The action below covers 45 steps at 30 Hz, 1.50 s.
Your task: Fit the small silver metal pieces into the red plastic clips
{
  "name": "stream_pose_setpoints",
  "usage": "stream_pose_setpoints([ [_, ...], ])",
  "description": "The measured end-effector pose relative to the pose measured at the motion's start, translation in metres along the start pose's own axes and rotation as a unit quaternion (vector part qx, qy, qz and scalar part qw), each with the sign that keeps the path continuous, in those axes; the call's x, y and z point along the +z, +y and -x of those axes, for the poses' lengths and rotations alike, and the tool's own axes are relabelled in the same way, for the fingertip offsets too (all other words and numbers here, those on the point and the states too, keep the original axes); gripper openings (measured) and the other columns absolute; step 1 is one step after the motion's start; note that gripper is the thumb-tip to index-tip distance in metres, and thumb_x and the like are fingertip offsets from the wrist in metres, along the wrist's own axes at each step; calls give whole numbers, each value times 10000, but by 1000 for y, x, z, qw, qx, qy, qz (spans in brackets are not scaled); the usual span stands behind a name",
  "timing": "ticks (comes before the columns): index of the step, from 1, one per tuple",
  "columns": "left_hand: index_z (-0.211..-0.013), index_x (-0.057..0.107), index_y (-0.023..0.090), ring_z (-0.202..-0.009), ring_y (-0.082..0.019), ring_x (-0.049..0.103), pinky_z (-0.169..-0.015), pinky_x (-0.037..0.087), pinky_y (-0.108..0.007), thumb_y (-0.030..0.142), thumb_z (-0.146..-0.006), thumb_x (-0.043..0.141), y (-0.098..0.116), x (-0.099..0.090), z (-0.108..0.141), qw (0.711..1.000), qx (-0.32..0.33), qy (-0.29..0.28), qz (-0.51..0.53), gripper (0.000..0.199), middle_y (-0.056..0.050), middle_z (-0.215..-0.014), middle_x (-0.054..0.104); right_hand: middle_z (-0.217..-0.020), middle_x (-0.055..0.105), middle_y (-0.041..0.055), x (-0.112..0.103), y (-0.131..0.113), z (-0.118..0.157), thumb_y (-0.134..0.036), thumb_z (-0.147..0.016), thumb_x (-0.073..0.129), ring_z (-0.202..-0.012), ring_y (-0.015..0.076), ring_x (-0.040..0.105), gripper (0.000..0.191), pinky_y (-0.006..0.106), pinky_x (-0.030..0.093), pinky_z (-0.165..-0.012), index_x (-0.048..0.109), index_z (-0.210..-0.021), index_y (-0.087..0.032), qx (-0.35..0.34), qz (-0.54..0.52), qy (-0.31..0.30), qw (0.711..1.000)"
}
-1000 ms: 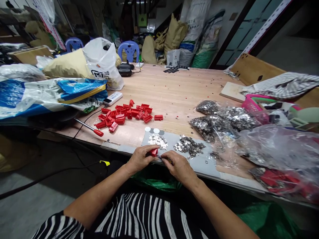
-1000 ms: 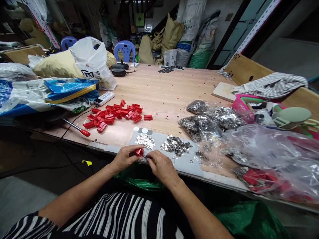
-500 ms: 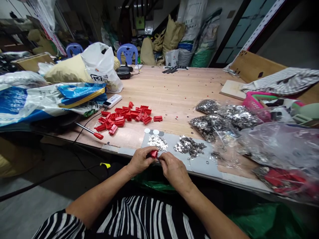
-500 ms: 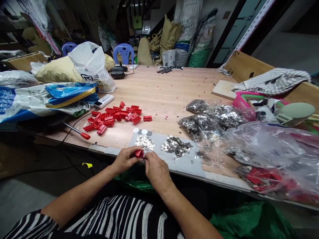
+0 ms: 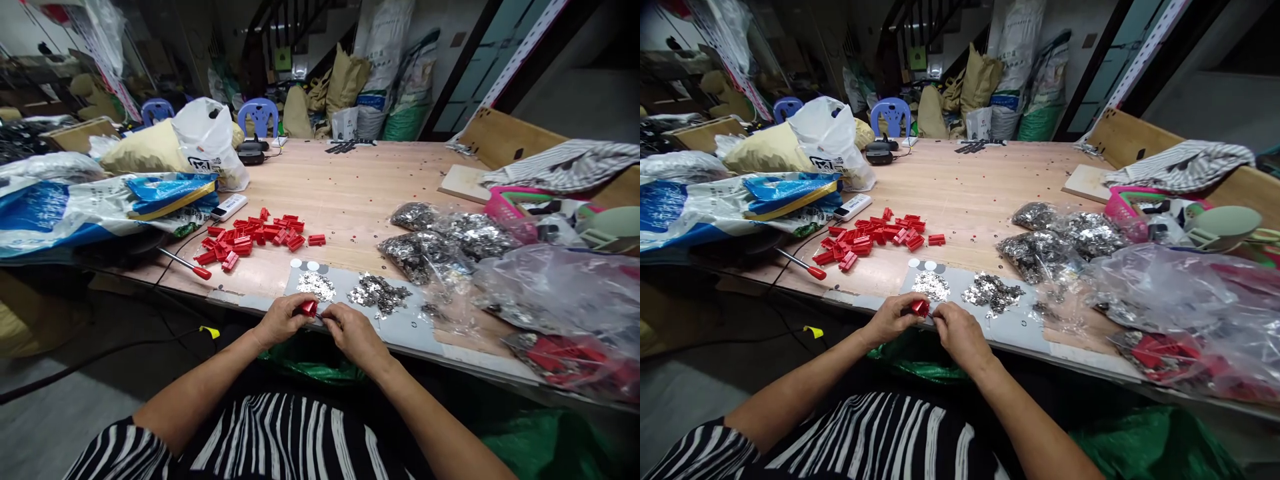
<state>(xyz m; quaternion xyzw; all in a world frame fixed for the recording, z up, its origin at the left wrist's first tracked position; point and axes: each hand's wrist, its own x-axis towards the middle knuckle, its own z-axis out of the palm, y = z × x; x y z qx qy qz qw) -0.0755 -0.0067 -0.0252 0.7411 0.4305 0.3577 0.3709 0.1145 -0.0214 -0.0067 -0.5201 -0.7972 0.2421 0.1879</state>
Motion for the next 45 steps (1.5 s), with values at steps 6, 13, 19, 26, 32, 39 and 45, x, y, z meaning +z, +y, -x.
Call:
stream_pose_setpoints([
  [6,-1071,619,203,-933,-177,623,-870,461,-295,142,-755,645,1,-2,-1,1000,9,-13,-14,323,-36,-1000,687,-872,641,28,-5,-4,0,-166,-863,507,-790,156,595,138,258,419,-707,636,-875,-214,6,9,-2,1000],
  [13,-1081,616,195,-933,-173,618,-865,465,-300,131,-771,618,2,-7,-1,999,20,-39,-3,316,-46,-1016,676,-909,663,24,-6,2,2,-201,-872,514,-829,161,609,154,265,438,-734,658,-919,-231,-25,-29,-11,999],
  [19,-1074,619,195,-930,-179,614,-857,462,-302,164,-777,626,-1,-6,-2,999,18,-45,4,298,-48,-1009,673,-953,676,20,-5,-2,-4,-180,-870,520,-876,164,622,171,259,431,-762,655,-957,-239,-28,23,-34,999],
  [26,-1057,641,209,-939,-198,625,-869,461,-310,157,-758,638,0,-1,-1,999,-7,-19,25,303,-46,-1000,688,-932,664,38,-1,-14,-3,-160,-886,468,-815,172,620,199,262,423,-696,631,-977,-230,-11,73,-31,997],
  [32,-1008,651,205,-916,-190,626,-864,458,-304,152,-712,689,3,-3,-3,999,-25,-16,38,303,-32,-972,695,-956,640,42,3,-15,4,-178,-903,445,-819,173,615,198,262,430,-676,601,-1012,-230,-11,72,-16,997],
  [39,-970,622,196,-879,-164,606,-832,455,-279,215,-699,744,16,-1,11,987,-46,60,142,298,-28,-976,657,-1013,614,57,-8,-9,19,-262,-953,358,-930,186,592,214,308,449,-810,531,-1076,-232,-23,-70,39,996],
  [45,-840,554,167,-902,-172,657,-896,462,-321,277,-762,710,36,0,15,850,-170,114,484,206,-26,-873,684,-823,644,10,-25,-10,22,-295,-965,321,-713,164,594,238,306,445,-719,443,-1162,-236,17,-153,-15,988],
])
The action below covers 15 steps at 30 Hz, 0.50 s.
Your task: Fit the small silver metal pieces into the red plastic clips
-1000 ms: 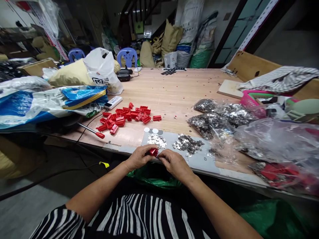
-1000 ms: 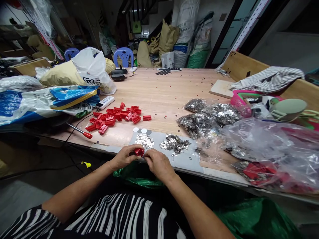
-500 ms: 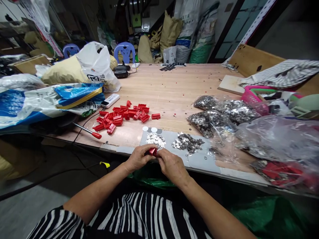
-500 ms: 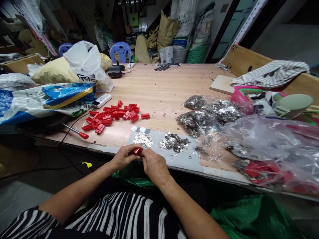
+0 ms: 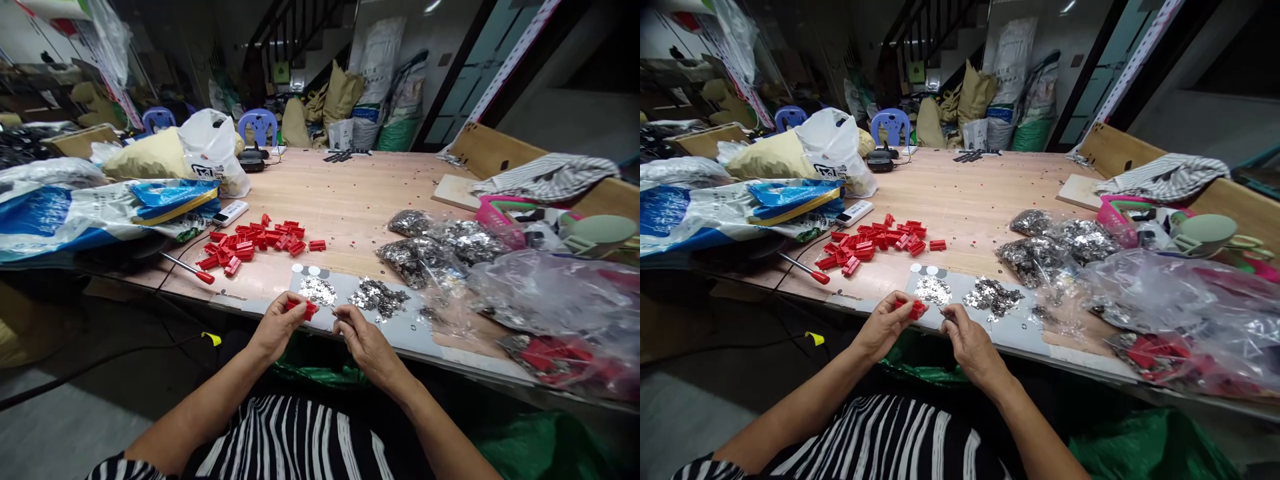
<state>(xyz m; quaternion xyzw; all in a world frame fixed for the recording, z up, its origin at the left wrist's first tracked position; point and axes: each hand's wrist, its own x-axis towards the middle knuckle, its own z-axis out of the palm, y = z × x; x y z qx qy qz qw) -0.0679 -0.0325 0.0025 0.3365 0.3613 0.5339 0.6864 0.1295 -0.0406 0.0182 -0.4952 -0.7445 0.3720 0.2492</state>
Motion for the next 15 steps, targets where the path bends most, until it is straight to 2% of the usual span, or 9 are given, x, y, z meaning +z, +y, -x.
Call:
stream_pose_setpoints([
  [3,-777,538,157,-908,-202,685,-974,441,-380,277,-773,705,4,2,2,986,-88,-12,140,206,-35,-825,706,-698,618,-26,-2,-12,-2,-314,-974,327,-640,144,567,369,277,436,-695,375,-1330,-234,-25,-18,-18,999],
  [6,-875,603,119,-883,-203,694,-975,452,-373,268,-830,641,3,3,4,972,-138,-11,191,160,-74,-856,719,-630,594,-47,-1,-21,-5,-329,-965,366,-567,126,537,447,244,429,-632,354,-1405,-254,-37,-18,-36,998],
  [9,-934,628,91,-837,-181,694,-934,480,-345,239,-878,574,1,5,6,964,-156,-7,215,167,-90,-882,715,-611,595,-38,1,-25,-7,-341,-954,396,-567,129,552,418,237,434,-613,446,-1358,-248,-44,-9,-38,998],
  [15,-888,627,82,-776,-170,693,-899,507,-349,202,-905,526,1,12,9,951,-174,13,255,158,-87,-844,705,-616,608,-20,3,-24,-7,-374,-941,420,-568,149,584,353,244,454,-601,538,-1248,-248,-51,1,-10,999],
])
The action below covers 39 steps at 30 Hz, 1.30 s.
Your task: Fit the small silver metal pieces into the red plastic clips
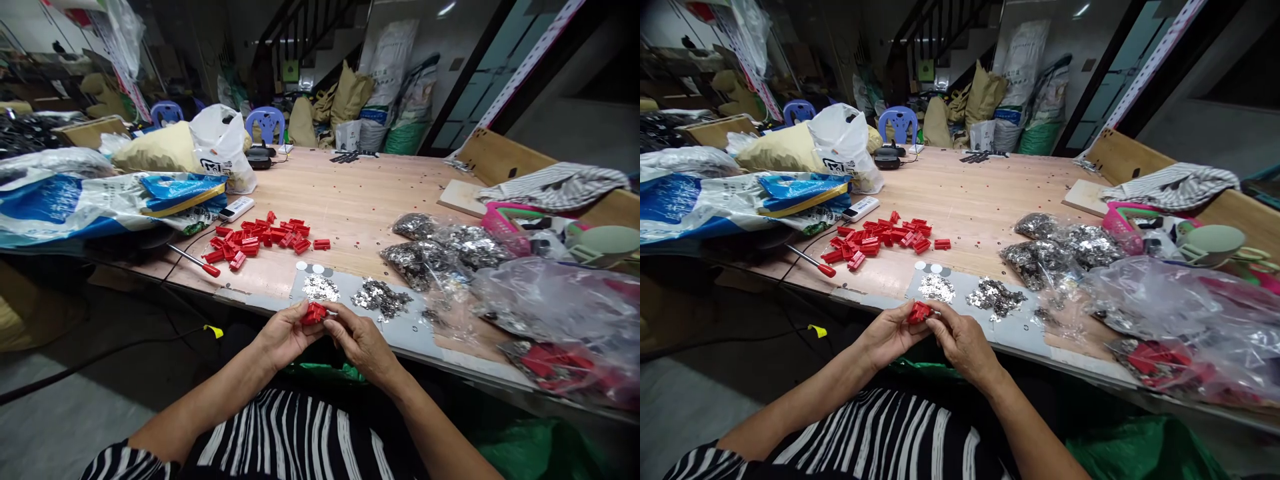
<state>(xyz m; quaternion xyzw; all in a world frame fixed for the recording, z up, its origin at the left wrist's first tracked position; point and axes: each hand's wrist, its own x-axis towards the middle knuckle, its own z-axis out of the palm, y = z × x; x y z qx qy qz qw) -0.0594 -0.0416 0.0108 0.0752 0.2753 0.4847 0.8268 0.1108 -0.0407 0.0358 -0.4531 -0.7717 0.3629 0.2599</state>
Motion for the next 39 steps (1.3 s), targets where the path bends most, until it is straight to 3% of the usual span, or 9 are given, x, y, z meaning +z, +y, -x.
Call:
stream_pose_setpoints([
  [6,-869,618,93,-810,-189,701,-984,466,-418,225,-887,568,-8,2,0,1000,-6,-4,6,143,-87,-859,709,-749,654,22,6,9,3,-419,-944,395,-678,169,618,331,258,477,-658,619,-1105,-236,-1,-20,55,998],
  [13,-874,626,93,-810,-186,693,-981,456,-414,252,-852,622,-18,-2,0,999,-40,0,20,161,-90,-859,708,-631,532,-27,9,16,5,-468,-921,432,-549,117,480,332,219,407,-533,620,-985,-202,29,-106,48,993],
  [17,-820,599,144,-742,-149,662,-883,494,-379,242,-804,678,-24,-4,4,999,-34,30,5,127,-31,-786,687,-596,493,-51,14,19,10,-405,-837,594,-532,113,464,249,216,386,-525,605,-995,-212,25,-39,62,997],
  [24,-697,511,164,-751,-136,614,-815,476,-336,300,-725,743,-29,-15,11,992,3,7,-128,271,2,-775,640,-760,638,3,15,28,23,-370,-873,563,-662,150,587,267,251,442,-660,584,-1104,-239,-19,76,23,997],
  [27,-641,509,158,-718,-133,577,-757,453,-294,269,-699,741,-28,-26,6,943,66,5,-327,263,-3,-763,623,-749,640,-24,4,32,23,-381,-830,625,-625,139,580,305,244,443,-628,584,-1111,-270,-2,91,-18,996],
  [31,-711,615,176,-812,-175,572,-771,427,-295,172,-724,655,-31,-41,0,775,154,-12,-612,42,-25,-837,630,-861,663,18,-14,43,15,-299,-872,547,-738,167,622,185,276,461,-680,604,-1035,-230,61,204,80,974],
  [34,-840,661,209,-912,-199,565,-834,423,-315,153,-738,619,-35,-47,0,670,159,-30,-725,124,-33,-930,629,-1021,660,46,-20,51,5,-256,-884,518,-824,197,644,181,293,472,-673,604,-1039,-220,110,307,138,935],
  [36,-916,668,225,-975,-208,559,-881,415,-322,168,-731,636,-35,-46,1,647,154,-45,-745,196,-30,-991,633,-1051,657,40,-19,56,-1,-255,-888,523,-834,202,652,182,290,475,-650,604,-1048,-220,122,347,146,919],
  [39,-917,677,202,-893,-191,596,-815,446,-300,197,-729,651,-26,-37,1,700,120,-59,-702,189,-25,-938,667,-1035,666,31,-14,62,-6,-252,-898,519,-843,196,660,157,279,480,-647,615,-1019,-220,115,371,146,910],
])
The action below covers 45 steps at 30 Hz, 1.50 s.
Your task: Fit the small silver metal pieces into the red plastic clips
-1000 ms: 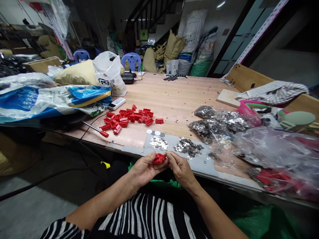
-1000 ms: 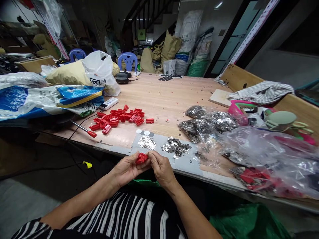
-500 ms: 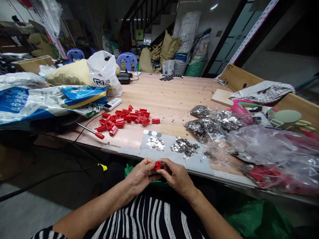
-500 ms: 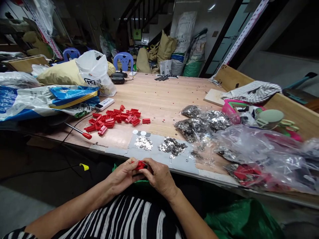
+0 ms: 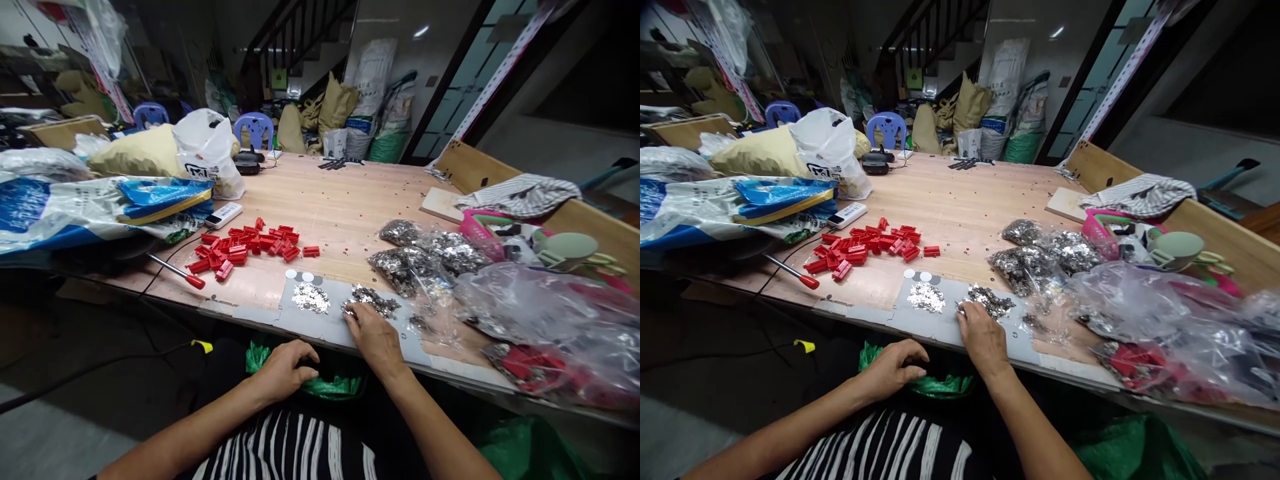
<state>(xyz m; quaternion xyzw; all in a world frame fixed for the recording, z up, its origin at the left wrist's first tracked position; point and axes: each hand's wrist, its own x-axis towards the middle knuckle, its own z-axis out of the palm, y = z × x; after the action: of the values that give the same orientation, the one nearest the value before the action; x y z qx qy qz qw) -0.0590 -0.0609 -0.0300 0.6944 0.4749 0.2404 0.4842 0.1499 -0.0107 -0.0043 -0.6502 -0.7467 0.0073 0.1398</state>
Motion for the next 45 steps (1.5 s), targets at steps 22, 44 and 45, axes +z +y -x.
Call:
stream_pose_setpoints([
  [22,-994,672,210,-868,-209,617,-778,507,-334,191,-766,672,-10,-95,-160,909,-23,343,-235,229,-73,-1033,534,-900,653,14,12,1,18,-280,-908,454,-792,186,653,115,287,488,-646,562,-884,-252,-56,-116,-28,991],
  [44,-1118,495,221,-875,-185,581,-781,507,-332,183,-759,695,34,-44,-55,882,283,348,-145,413,-54,-991,625,-768,694,40,-24,-14,11,-452,-862,538,-608,155,605,262,246,474,-573,636,-874,-209,22,-357,70,931],
  [45,-1107,496,222,-867,-185,576,-779,504,-336,177,-764,687,35,-41,-51,880,290,345,-151,395,-55,-987,624,-793,699,45,-26,-16,10,-443,-866,541,-627,160,611,252,254,481,-590,639,-885,-212,12,-356,74,932],
])
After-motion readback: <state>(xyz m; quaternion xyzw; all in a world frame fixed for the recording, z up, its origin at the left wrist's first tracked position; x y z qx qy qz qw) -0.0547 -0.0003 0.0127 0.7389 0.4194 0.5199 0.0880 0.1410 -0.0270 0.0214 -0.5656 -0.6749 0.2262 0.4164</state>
